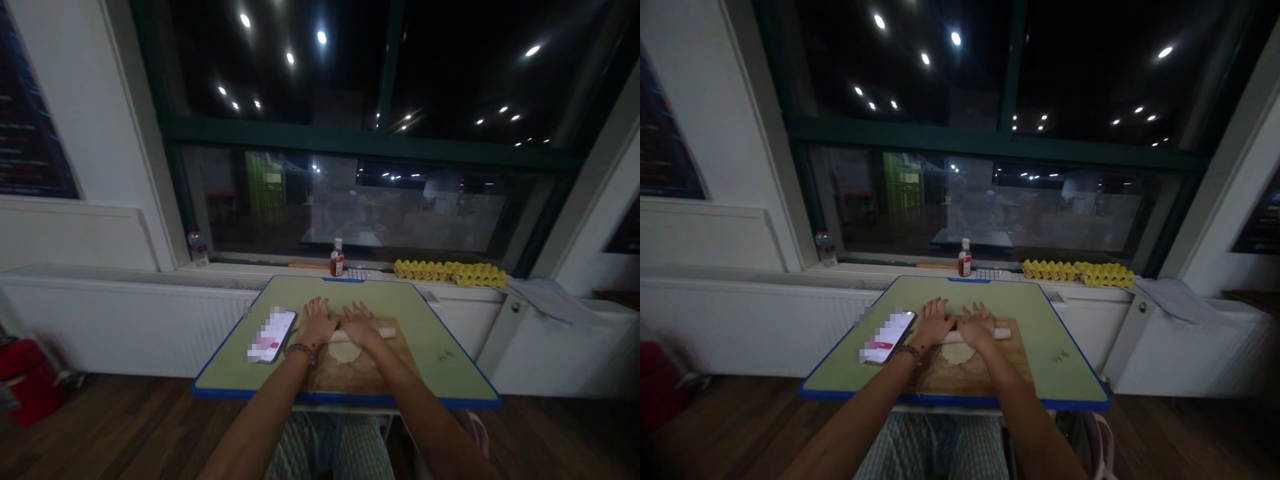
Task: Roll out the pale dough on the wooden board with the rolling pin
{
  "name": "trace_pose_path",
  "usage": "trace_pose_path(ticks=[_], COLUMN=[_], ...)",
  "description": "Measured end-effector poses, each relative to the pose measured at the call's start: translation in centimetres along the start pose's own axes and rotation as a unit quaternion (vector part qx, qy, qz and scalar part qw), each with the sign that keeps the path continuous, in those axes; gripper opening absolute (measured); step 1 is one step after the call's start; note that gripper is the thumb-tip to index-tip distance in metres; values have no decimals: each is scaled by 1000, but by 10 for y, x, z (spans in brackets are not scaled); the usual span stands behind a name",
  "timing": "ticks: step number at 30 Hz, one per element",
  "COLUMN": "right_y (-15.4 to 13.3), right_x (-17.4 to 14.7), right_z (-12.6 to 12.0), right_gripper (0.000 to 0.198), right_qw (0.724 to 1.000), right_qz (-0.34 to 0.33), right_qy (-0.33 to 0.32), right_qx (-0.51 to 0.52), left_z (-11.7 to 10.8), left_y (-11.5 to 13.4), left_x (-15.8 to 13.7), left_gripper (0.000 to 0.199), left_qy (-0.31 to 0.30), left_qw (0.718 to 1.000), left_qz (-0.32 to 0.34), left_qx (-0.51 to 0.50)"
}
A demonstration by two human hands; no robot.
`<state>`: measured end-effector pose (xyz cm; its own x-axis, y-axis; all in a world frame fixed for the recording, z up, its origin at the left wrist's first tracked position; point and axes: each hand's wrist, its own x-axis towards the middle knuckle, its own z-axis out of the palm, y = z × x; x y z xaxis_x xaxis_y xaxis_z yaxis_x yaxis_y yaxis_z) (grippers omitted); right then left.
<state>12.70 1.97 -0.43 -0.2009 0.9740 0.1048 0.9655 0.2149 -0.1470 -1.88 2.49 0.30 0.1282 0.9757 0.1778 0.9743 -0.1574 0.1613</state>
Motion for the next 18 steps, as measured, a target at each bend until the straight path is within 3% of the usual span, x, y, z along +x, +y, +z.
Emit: trace_pose_path(ticks=[3, 6, 9, 13, 18], right_y=[-8, -17, -23, -22, -10], right_x=[-17, -39, -58, -71, -81], right_z=[-2, -6, -11, -19, -26], right_gripper=[52, 50, 49, 49, 45], right_qw=[999, 997, 995, 994, 991], right_qz=[43, 43, 14, -45, 33], right_qy=[18, 63, 99, 91, 117], right_qx=[1, -2, -16, -35, -59], left_z=[-6, -11, -7, 5, 5], left_y=[1, 0, -5, -11, -14], left_x=[-5, -14, -25, -30, -32], left_gripper=[69, 68, 66, 61, 55], left_qy=[-111, -137, -93, 11, 132], left_qw=[994, 989, 989, 986, 964], left_qz=[16, 58, 114, 166, 230], left_qx=[4, 10, 3, -4, 6])
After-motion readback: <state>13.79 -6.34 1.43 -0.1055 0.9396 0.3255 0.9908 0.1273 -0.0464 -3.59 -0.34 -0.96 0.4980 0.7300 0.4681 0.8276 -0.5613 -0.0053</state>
